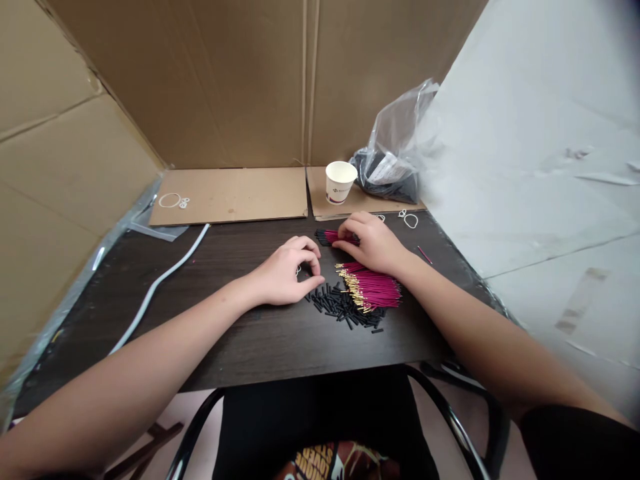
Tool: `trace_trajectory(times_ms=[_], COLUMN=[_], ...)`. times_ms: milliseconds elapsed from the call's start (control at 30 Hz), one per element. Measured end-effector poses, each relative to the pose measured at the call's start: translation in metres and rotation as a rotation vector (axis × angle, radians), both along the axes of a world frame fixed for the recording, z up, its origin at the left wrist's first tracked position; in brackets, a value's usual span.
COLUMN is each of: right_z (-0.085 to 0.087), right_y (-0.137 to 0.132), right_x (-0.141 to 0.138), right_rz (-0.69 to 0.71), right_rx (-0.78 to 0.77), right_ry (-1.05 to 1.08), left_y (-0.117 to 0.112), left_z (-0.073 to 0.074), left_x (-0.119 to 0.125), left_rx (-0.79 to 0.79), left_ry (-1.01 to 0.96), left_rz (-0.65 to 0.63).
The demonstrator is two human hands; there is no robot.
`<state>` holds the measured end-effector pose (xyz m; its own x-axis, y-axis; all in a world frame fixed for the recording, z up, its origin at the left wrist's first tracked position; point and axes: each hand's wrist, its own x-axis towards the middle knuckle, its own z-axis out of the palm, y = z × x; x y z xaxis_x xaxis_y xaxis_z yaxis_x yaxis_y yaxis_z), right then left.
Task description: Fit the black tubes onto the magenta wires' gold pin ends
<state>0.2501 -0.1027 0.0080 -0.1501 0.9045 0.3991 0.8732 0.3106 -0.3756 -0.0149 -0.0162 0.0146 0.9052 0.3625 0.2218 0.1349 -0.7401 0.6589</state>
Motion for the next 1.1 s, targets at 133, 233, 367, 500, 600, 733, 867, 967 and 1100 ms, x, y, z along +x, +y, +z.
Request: trace_trajectory(times_ms=[133,233,367,500,600,733,867,967,1100], right_z=[0.021,0.037,0.044,0.039,0.036,0.033,0.03,0.03,0.033], right_y=[-0.01,-0.018,-0.022,-0.021,-0.02,-0.02,-0.02,-0.021,-0.022], right_x=[0.004,0.007,0.009,0.007,0.005,0.0,-0.003,-0.006,-0.012], right_rz=[0.109,0.2,0.256,0.263,0.276,0.277,0.261,0.249,0.249], right_rx=[-0.097,-0.231,-0.355,-0.381,-0.391,-0.373,-0.362,-0.355,-0.301], right_ry=[0.033,0.029,-0.001,-0.022,-0.01,-0.022,-0.061,-0.089,-0.019], left_y=[0.001,0.001,0.0,0.0,0.0,0.002,0.001,0.0,0.0], left_z=[-0.005,-0.007,-0.005,-0.004,-0.004,-0.005,-0.005,-0.004,-0.001], left_x=[0.002,0.003,0.003,0.001,0.0,0.001,0.002,0.004,0.005], left_rx=[-0.009,0.003,0.011,0.013,0.022,0.006,0.018,0.023,-0.063], left_ry=[-0.016,-0.031,-0.036,-0.012,-0.005,-0.003,0.009,0.001,-0.025], left_rz=[0.026,0.043,0.054,0.039,0.024,0.012,0.005,0.018,0.122])
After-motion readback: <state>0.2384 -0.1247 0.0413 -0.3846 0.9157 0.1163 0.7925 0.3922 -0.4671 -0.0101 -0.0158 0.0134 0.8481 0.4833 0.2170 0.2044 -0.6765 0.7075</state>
